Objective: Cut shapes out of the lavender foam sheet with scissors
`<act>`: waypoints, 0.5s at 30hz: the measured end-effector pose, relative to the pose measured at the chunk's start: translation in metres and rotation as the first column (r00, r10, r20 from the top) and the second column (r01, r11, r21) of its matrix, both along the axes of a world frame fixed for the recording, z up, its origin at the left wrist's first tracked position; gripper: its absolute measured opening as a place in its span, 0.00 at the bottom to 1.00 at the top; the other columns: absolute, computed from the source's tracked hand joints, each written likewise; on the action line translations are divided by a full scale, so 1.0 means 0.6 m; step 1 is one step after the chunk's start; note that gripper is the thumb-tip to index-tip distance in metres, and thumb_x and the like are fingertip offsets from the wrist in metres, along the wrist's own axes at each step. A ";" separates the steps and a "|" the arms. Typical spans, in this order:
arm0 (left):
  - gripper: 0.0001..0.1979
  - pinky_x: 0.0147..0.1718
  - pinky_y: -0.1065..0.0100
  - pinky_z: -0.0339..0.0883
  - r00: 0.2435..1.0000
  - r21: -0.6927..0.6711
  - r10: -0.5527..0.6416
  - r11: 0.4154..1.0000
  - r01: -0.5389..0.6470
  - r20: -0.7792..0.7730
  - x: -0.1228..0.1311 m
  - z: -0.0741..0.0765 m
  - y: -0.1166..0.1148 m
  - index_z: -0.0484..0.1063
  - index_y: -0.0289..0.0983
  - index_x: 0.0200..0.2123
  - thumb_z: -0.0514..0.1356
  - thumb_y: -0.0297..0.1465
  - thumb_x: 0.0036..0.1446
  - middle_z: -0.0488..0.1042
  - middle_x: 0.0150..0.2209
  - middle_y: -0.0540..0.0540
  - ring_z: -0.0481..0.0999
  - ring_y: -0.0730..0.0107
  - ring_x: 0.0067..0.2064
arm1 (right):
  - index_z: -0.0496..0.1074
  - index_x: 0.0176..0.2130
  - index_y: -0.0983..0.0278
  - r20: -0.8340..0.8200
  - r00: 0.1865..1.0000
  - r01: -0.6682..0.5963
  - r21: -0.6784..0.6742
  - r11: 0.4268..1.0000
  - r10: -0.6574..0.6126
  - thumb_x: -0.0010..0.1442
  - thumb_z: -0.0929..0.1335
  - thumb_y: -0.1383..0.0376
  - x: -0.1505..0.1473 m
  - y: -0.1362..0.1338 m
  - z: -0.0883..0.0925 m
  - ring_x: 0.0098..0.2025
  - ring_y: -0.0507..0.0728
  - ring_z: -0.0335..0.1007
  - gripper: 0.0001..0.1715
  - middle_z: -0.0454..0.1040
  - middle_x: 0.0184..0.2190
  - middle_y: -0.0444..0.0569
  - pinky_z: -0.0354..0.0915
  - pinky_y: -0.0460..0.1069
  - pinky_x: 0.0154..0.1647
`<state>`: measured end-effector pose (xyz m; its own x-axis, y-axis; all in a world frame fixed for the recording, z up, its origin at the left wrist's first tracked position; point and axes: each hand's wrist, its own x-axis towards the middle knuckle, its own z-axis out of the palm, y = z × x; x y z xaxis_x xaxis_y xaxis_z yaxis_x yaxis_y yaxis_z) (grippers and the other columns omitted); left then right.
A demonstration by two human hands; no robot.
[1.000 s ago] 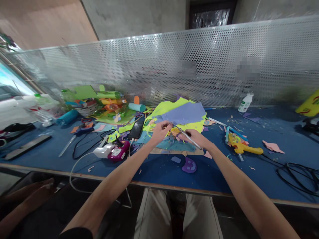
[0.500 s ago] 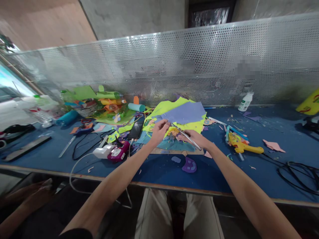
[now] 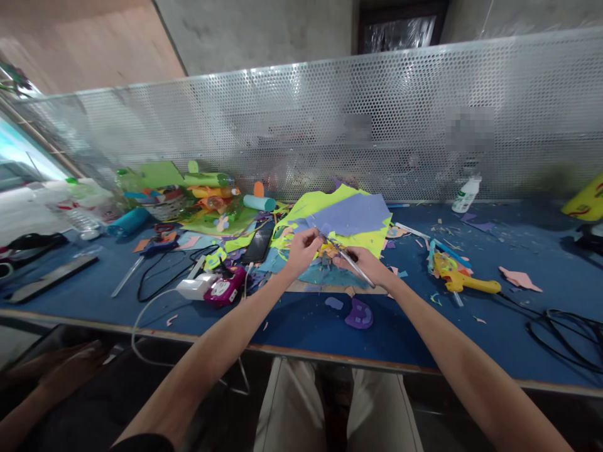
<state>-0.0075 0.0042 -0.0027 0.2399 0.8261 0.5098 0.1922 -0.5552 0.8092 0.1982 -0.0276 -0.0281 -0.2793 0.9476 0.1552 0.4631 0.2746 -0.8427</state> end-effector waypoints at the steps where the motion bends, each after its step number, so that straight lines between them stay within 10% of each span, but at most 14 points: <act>1: 0.19 0.25 0.67 0.48 1.000 0.009 0.002 1.000 -0.002 0.002 -0.001 0.000 0.000 0.57 0.38 0.22 0.58 0.40 0.60 0.53 0.20 0.53 0.54 0.75 0.24 | 0.74 0.33 0.64 0.005 1.000 -0.009 0.008 1.000 0.009 0.55 0.69 0.45 0.000 -0.001 0.002 0.25 0.51 0.56 0.24 0.65 0.23 0.41 0.50 0.48 0.27; 15: 0.19 0.25 0.70 0.50 0.976 -0.076 -0.040 0.995 0.057 0.213 0.009 -0.008 -0.002 0.59 0.37 0.21 0.60 0.38 0.60 0.57 0.19 0.54 0.55 0.77 0.24 | 0.72 0.36 0.62 -0.056 0.985 -0.165 -0.017 0.986 0.164 0.60 0.65 0.41 0.005 -0.010 0.011 0.23 0.52 0.61 0.28 0.64 0.23 0.41 0.56 0.47 0.24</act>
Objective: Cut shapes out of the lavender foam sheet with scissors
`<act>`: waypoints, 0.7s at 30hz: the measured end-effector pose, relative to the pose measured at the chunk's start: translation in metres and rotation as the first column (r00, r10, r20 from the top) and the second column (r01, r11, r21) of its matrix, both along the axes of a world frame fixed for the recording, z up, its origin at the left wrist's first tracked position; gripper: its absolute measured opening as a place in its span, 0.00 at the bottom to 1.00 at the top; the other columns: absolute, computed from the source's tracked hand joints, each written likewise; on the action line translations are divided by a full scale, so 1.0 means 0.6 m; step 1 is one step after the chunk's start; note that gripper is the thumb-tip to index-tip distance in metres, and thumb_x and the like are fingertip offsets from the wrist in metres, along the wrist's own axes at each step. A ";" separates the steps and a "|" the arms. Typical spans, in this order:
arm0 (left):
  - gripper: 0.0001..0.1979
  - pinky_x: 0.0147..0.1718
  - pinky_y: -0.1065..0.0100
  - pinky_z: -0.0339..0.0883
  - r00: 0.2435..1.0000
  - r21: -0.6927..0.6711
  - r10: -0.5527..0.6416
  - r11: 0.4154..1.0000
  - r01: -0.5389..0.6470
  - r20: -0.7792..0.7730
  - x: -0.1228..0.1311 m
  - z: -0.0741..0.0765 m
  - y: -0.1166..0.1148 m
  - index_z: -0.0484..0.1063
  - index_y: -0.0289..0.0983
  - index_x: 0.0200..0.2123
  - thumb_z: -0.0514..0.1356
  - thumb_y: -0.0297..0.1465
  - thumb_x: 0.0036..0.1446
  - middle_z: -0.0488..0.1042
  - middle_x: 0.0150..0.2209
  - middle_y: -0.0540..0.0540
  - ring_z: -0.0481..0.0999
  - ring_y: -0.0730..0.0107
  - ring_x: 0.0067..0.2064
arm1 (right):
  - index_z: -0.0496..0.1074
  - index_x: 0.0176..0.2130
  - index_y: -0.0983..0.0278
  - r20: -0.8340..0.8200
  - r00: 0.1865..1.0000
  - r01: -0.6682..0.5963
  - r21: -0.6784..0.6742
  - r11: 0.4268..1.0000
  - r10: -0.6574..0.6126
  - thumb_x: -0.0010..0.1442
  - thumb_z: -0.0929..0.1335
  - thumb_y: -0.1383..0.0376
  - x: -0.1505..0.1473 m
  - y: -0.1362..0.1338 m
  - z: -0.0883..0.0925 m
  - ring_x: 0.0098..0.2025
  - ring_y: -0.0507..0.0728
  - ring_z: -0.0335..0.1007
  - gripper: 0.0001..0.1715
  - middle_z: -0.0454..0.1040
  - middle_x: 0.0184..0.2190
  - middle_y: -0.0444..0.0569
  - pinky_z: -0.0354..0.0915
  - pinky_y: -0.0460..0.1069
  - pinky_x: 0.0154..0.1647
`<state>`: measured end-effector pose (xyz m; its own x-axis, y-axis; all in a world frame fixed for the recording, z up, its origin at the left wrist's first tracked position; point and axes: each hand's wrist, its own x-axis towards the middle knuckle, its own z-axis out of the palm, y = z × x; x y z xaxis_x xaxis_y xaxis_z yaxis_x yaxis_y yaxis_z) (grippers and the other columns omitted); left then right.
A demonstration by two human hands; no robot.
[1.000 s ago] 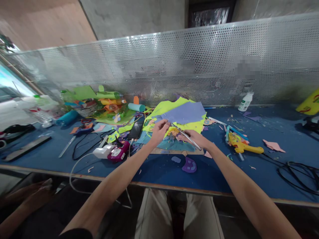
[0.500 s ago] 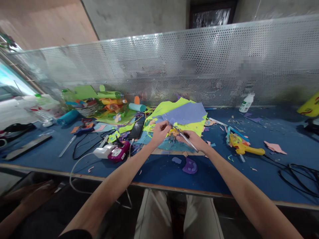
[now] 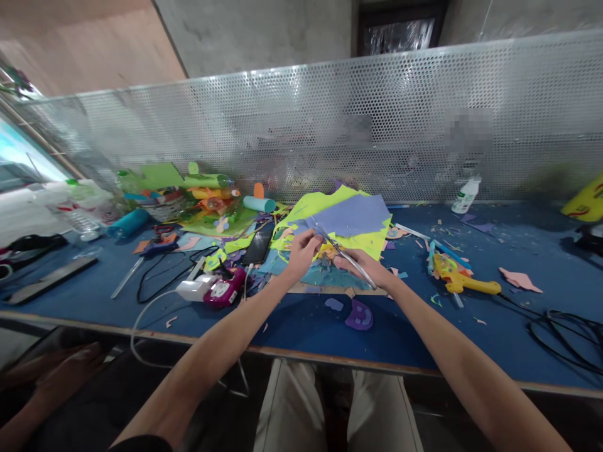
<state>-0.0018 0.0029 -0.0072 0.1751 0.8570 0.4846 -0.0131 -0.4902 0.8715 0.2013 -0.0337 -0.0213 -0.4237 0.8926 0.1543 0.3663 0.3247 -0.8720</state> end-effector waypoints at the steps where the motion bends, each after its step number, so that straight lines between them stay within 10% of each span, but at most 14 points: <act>1: 0.19 0.25 0.70 0.50 1.000 -0.005 -0.006 1.000 0.006 0.007 0.000 -0.001 0.001 0.59 0.37 0.22 0.60 0.39 0.60 0.57 0.19 0.54 0.55 0.77 0.23 | 0.72 0.36 0.62 -0.001 1.000 -0.001 0.003 1.000 0.001 0.61 0.65 0.41 0.000 0.000 -0.001 0.23 0.52 0.61 0.27 0.65 0.23 0.41 0.56 0.47 0.24; 21: 0.18 0.26 0.70 0.54 0.993 -0.019 -0.116 0.993 0.117 0.029 -0.001 -0.002 0.000 0.64 0.37 0.22 0.60 0.39 0.62 0.63 0.21 0.53 0.61 0.76 0.24 | 0.69 0.27 0.62 0.096 0.986 0.116 0.175 0.978 -0.134 0.61 0.64 0.42 -0.004 0.004 -0.004 0.21 0.50 0.55 0.28 0.60 0.19 0.40 0.48 0.47 0.22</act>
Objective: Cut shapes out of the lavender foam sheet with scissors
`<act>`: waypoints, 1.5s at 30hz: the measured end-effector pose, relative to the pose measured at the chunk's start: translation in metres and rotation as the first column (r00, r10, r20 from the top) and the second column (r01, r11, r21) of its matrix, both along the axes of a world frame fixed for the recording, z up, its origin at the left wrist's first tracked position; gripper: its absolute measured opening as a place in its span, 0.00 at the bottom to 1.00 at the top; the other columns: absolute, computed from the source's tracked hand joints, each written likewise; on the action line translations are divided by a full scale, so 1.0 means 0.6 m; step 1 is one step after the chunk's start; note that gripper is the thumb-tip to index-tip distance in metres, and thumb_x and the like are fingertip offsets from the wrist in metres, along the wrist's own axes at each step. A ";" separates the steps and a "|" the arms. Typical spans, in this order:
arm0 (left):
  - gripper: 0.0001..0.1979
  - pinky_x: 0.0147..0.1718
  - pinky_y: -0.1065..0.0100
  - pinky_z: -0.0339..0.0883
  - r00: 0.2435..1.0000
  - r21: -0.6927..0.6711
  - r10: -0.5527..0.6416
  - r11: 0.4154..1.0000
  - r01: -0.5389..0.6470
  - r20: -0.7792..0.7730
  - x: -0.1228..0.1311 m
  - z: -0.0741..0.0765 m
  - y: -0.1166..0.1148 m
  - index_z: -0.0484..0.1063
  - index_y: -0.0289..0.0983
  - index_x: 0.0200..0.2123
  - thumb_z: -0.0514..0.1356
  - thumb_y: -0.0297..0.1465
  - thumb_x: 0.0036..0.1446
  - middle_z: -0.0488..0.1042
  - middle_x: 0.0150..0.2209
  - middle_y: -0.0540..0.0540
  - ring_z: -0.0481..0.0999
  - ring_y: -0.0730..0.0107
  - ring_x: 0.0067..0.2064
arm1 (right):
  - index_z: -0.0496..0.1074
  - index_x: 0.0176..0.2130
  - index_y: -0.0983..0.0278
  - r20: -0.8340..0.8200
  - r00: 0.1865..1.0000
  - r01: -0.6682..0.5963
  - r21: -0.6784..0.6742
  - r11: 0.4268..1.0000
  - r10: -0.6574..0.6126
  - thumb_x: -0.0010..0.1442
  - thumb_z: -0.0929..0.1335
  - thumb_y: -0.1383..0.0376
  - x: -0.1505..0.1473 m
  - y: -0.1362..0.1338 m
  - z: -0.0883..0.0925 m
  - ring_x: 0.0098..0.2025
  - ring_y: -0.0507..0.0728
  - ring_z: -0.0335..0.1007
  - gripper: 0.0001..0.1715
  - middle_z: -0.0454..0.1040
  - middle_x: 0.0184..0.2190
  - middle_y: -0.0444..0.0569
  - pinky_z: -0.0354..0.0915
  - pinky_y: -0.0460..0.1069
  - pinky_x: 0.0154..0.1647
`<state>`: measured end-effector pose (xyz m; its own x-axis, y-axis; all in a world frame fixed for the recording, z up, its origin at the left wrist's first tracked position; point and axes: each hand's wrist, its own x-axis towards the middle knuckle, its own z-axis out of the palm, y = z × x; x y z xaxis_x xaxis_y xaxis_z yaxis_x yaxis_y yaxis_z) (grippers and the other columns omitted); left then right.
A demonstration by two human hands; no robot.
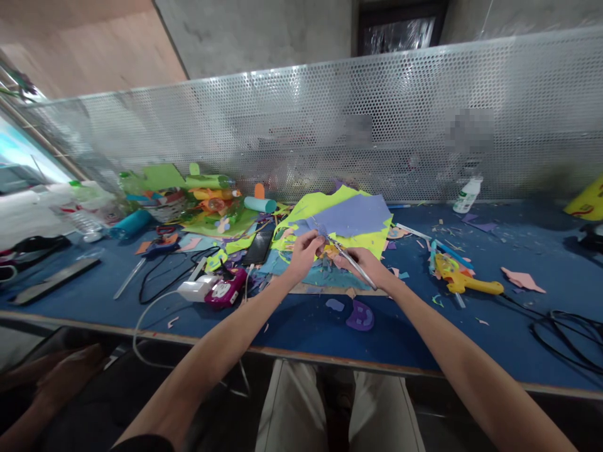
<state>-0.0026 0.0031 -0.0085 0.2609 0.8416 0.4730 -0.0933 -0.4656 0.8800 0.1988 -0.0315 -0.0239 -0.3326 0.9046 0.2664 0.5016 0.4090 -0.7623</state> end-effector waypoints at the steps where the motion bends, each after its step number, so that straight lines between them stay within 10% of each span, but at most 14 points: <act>1: 0.18 0.26 0.70 0.54 1.000 -0.013 -0.005 1.000 0.005 0.007 0.000 0.000 0.000 0.64 0.37 0.22 0.60 0.40 0.61 0.63 0.20 0.53 0.61 0.76 0.24 | 0.69 0.26 0.62 0.012 1.000 0.018 0.012 1.000 -0.019 0.61 0.64 0.42 -0.001 0.000 0.001 0.20 0.50 0.55 0.29 0.60 0.18 0.40 0.48 0.47 0.23; 11: 0.18 0.26 0.69 0.54 0.991 -0.143 0.032 0.990 -0.014 0.128 0.005 0.008 0.001 0.61 0.38 0.23 0.62 0.40 0.59 0.62 0.21 0.53 0.59 0.76 0.24 | 0.68 0.24 0.62 -0.153 0.974 0.178 0.060 0.982 -0.167 0.55 0.72 0.49 0.002 0.013 -0.016 0.21 0.51 0.59 0.21 0.63 0.18 0.39 0.53 0.47 0.23; 19: 0.21 0.27 0.67 0.49 0.959 0.128 0.012 0.991 0.025 -0.282 0.003 -0.002 -0.006 0.59 0.38 0.22 0.58 0.41 0.65 0.56 0.20 0.53 0.56 0.74 0.25 | 0.70 0.33 0.59 -0.702 0.677 0.174 -0.139 0.975 -0.221 0.43 0.79 0.57 -0.018 0.018 -0.013 0.22 0.49 0.64 0.22 0.78 0.30 0.44 0.63 0.47 0.24; 28: 0.19 0.28 0.66 0.47 0.907 0.305 0.104 0.952 0.027 -0.407 0.010 -0.003 -0.013 0.56 0.38 0.22 0.58 0.35 0.63 0.55 0.20 0.53 0.55 0.73 0.24 | 0.65 0.31 0.60 -0.706 0.678 0.192 -0.100 0.976 -0.206 0.43 0.79 0.58 -0.017 0.017 -0.012 0.23 0.48 0.61 0.24 0.73 0.27 0.41 0.62 0.47 0.26; 37: 0.22 0.28 0.67 0.55 0.946 0.064 -0.155 0.982 0.180 -0.284 0.011 0.001 -0.015 0.63 0.38 0.23 0.59 0.44 0.65 0.65 0.22 0.50 0.65 0.71 0.26 | 0.65 0.33 0.59 -0.673 0.728 0.089 -0.098 0.991 -0.132 0.45 0.78 0.59 -0.015 0.009 -0.012 0.29 0.50 0.64 0.22 0.68 0.28 0.39 0.63 0.47 0.30; 45: 0.21 0.32 0.65 0.58 0.946 -0.094 -0.323 0.944 0.318 -0.042 0.016 0.003 -0.029 0.66 0.38 0.24 0.60 0.43 0.66 0.65 0.24 0.49 0.64 0.71 0.28 | 0.58 0.31 0.56 -0.790 0.608 -0.045 -0.128 0.991 -0.074 0.46 0.78 0.60 -0.026 0.001 0.000 0.25 0.49 0.56 0.25 0.60 0.26 0.37 0.58 0.47 0.25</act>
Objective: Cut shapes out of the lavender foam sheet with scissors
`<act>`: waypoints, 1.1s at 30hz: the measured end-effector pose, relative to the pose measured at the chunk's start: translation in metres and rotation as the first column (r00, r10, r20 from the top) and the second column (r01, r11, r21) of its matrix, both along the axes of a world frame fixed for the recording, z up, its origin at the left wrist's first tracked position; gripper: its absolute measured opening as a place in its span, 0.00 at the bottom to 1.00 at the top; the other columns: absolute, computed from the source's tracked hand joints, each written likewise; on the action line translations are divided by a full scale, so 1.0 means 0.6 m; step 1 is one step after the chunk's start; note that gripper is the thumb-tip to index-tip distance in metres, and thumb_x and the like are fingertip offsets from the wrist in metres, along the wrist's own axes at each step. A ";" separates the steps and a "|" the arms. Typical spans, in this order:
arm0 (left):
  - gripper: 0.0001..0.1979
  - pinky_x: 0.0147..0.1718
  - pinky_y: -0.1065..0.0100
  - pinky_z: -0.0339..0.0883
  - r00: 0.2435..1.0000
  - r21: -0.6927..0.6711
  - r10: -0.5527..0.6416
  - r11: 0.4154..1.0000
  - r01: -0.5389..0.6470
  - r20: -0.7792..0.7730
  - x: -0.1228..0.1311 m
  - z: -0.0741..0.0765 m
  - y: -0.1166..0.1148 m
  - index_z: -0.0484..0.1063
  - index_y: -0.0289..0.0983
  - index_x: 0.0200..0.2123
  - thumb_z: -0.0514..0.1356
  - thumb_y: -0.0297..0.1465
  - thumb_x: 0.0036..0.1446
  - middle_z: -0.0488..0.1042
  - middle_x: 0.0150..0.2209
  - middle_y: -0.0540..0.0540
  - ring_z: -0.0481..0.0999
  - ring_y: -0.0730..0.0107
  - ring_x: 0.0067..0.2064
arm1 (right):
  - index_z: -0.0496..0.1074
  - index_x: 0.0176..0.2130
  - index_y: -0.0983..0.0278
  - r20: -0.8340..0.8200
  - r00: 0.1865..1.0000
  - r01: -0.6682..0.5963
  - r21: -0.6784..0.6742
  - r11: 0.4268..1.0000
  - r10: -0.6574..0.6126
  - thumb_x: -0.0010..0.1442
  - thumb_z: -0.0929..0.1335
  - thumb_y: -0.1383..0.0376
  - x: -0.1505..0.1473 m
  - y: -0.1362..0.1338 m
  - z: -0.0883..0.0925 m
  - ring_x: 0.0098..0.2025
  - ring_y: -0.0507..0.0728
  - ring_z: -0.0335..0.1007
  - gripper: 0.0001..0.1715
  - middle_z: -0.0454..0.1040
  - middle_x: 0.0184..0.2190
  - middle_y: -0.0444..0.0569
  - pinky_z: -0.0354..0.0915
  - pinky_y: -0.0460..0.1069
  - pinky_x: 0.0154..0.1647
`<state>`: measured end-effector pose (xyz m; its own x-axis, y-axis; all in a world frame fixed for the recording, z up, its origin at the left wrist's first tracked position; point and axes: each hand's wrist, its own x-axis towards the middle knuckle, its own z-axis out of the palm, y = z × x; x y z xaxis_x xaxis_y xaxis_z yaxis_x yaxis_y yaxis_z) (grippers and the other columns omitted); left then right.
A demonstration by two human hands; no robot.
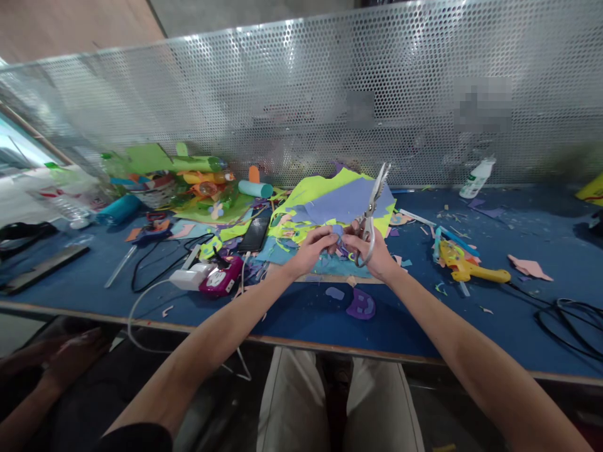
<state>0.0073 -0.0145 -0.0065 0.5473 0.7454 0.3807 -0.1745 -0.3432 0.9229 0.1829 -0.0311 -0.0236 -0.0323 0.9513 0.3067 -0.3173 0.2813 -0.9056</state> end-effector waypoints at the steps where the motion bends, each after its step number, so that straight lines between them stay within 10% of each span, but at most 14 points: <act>1: 0.20 0.32 0.65 0.57 1.000 -0.002 0.003 1.000 -0.003 0.008 0.001 -0.001 0.000 0.65 0.38 0.25 0.60 0.42 0.66 0.65 0.24 0.49 0.64 0.71 0.28 | 0.58 0.31 0.56 -0.007 1.000 -0.017 0.000 1.000 0.017 0.46 0.78 0.61 -0.001 0.000 0.001 0.24 0.49 0.54 0.25 0.59 0.26 0.36 0.56 0.47 0.24; 22: 0.29 0.24 0.66 0.58 0.967 -0.370 0.144 0.927 -0.057 0.212 0.010 -0.006 0.019 0.51 0.40 0.22 0.69 0.47 0.50 0.47 0.20 0.55 0.55 0.76 0.22 | 0.58 0.31 0.57 -0.062 0.969 -0.241 -0.012 0.970 0.240 0.54 0.74 0.63 0.011 0.000 0.011 0.19 0.47 0.45 0.19 0.53 0.22 0.34 0.51 0.47 0.24; 33: 0.24 0.27 0.68 0.56 0.980 -0.004 0.196 0.981 -0.196 0.024 -0.013 -0.012 0.043 0.65 0.38 0.25 0.63 0.50 0.60 0.62 0.22 0.52 0.61 0.75 0.25 | 0.65 0.33 0.59 0.036 0.952 0.307 -0.101 0.946 -0.304 0.44 0.79 0.53 0.024 0.034 -0.017 0.19 0.48 0.59 0.25 0.72 0.24 0.40 0.54 0.46 0.18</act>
